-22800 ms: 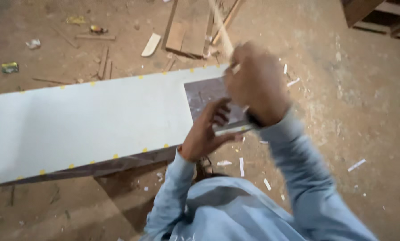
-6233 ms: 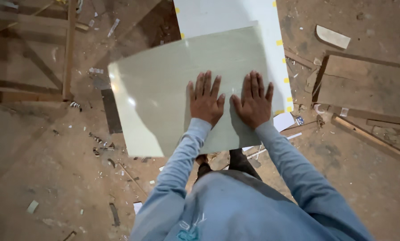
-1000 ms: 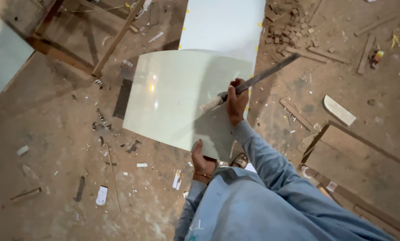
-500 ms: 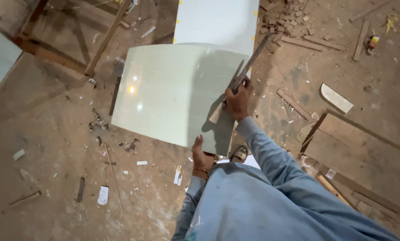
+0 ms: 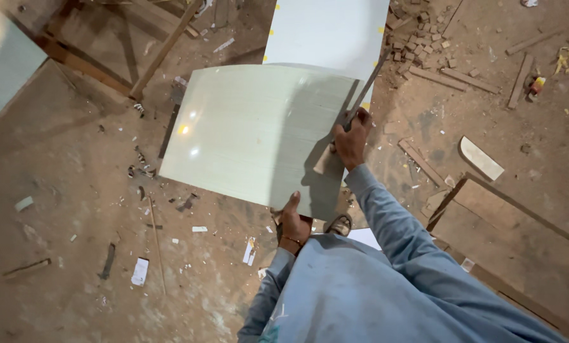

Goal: The person places a rectangular sheet on a workbench and uses a chisel-like tool to score and break the sheet along a straight line. The person then removes the separated piece and sets it aside.

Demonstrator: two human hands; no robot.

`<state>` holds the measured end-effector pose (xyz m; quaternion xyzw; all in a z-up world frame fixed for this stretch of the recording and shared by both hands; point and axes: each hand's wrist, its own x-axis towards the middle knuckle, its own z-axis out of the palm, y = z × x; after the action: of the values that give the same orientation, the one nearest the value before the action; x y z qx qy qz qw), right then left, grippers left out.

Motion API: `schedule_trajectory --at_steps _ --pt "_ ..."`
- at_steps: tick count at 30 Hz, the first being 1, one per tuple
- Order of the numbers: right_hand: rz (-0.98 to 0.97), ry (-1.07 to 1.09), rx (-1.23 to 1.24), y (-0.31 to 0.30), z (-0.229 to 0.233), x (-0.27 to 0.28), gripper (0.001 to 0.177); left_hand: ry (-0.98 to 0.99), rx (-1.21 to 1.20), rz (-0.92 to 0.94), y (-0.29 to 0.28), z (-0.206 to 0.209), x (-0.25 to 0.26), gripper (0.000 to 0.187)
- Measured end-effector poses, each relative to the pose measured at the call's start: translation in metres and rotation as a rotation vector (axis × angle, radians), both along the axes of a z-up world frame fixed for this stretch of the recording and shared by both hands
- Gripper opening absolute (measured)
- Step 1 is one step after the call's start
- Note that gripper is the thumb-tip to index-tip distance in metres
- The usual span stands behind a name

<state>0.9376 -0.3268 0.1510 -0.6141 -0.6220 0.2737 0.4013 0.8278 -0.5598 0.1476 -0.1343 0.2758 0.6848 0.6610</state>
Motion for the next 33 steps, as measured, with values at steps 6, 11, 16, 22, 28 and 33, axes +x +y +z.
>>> schedule_trajectory --at_steps 6,11,16,22,28,33 --pt "-0.064 -0.135 -0.090 0.009 0.008 0.007 0.036 0.018 -0.065 -0.039 0.003 0.008 -0.006 0.044" --pt "-0.081 -0.025 -0.235 0.012 0.016 0.009 0.038 0.024 -0.097 -0.103 0.001 0.012 -0.007 0.043" --pt "-0.049 -0.084 -0.169 0.022 -0.001 0.015 0.038 0.106 -0.179 -0.151 0.005 0.001 -0.011 0.044" --pt "-0.040 -0.333 0.035 0.028 -0.036 0.021 0.043 0.092 -0.244 -0.182 0.004 -0.001 -0.012 0.045" --pt "0.025 -0.235 -0.065 0.032 -0.030 0.015 0.052 1.601 0.085 -1.210 -0.006 0.067 -0.041 0.041" --pt "0.007 -0.274 0.031 0.021 -0.040 0.016 0.042 2.220 0.208 -0.374 0.121 0.095 -0.089 0.035"
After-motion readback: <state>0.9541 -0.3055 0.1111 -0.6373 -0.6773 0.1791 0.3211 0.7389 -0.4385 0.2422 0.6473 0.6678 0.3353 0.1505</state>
